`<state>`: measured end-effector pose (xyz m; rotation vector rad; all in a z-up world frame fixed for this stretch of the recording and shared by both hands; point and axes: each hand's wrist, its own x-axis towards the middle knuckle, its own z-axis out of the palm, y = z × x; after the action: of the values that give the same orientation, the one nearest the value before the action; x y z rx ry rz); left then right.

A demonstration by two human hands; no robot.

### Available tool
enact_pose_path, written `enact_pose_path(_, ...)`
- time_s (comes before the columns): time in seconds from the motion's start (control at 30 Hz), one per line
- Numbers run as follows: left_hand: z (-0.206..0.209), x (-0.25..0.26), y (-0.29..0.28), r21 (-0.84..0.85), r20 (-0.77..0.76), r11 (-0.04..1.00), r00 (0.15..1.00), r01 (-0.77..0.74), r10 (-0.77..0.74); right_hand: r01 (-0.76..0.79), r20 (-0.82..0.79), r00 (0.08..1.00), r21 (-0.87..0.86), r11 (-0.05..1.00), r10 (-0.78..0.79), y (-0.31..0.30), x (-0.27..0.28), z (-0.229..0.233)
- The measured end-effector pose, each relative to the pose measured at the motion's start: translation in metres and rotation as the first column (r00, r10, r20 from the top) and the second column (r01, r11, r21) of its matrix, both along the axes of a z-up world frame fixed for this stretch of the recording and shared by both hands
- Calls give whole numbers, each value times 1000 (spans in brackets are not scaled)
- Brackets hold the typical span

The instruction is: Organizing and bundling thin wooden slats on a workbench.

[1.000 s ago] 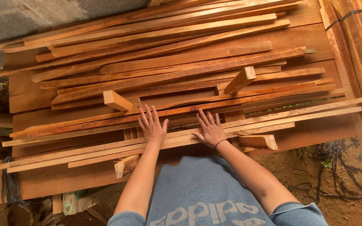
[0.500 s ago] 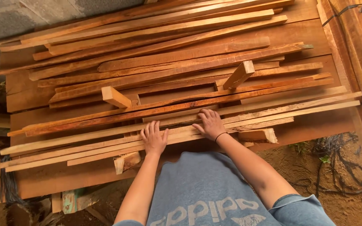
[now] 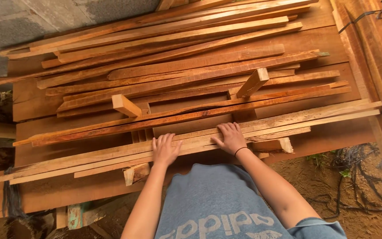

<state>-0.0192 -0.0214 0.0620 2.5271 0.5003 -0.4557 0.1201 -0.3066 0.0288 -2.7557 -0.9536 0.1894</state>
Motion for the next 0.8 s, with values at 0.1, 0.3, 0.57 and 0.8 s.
enact_pose_path(0.1,-42,10,21,46,-99,999,995,14,-9,-32,-114,993,-122,992,18,4,14,7)
enact_pose_path(0.3,-66,28,21,177,-207,984,978,-3,40,-23,-334,935,-388,922,-117,27,30,13)
enact_pose_path(0.57,-81,23,25,145,-79,989,997,17,-6,78,-204,970,-238,968,-128,23,32,-4)
enact_pose_path(0.8,-80,30,27,31,-55,999,998,-27,29,44,-159,985,-150,988,-68,10,37,-41)
